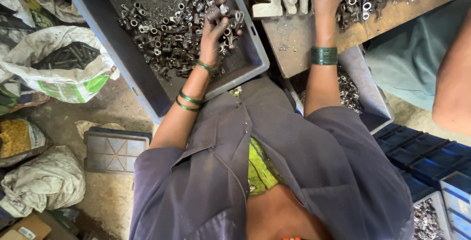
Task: The person repeatedly picks small metal parts from a gray bin and places them onto a wooden board with a white fixture. The person handles the parts one at a time, moving them between the bin and the board throughout the clip.
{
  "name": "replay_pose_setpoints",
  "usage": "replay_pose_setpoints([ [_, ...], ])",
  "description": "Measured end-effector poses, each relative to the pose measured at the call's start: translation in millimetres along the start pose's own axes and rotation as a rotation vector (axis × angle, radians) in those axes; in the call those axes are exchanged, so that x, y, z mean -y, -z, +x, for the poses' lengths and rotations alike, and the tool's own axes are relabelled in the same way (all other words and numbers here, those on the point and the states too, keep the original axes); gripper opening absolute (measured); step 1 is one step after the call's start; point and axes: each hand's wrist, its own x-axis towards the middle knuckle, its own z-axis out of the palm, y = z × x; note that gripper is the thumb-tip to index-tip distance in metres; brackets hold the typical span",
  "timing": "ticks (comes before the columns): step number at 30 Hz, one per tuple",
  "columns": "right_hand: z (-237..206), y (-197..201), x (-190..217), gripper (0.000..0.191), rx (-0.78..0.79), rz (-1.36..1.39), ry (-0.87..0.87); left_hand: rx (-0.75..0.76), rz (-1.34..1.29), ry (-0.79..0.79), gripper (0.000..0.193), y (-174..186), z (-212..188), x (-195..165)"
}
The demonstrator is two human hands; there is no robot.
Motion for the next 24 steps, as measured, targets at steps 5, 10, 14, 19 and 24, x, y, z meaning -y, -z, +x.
replay_pose_setpoints([
  [5, 0.4, 8.0, 10.4, 0.043, 0.049, 0.134, -0.018, 0.044, -0.109, -0.014, 0.054, -5.8, -10.6, -13.4],
  [10, -4.1, 7.7, 13.3, 0.035, 0.024, 0.300, -0.056, -0.016, -0.217, 0.117, 0.052, -5.9, -7.4, -16.0],
  [14, -8.3, 7.3, 6.5, 0.035, 0.004, 0.360, -0.100, -0.063, -0.228, 0.142, 0.054, -5.0, -5.5, -14.8],
  [19, -13.2, 8.4, 4.4, 0.039, 0.006, 0.306, -0.127, -0.009, -0.290, 0.119, 0.051, -6.9, -6.0, -17.0],
  [24, -28.2, 20.2, 13.8, 0.027, -0.195, -0.090, 0.306, -0.029, -0.294, 0.120, 0.049, -5.5, -4.0, -19.3],
])
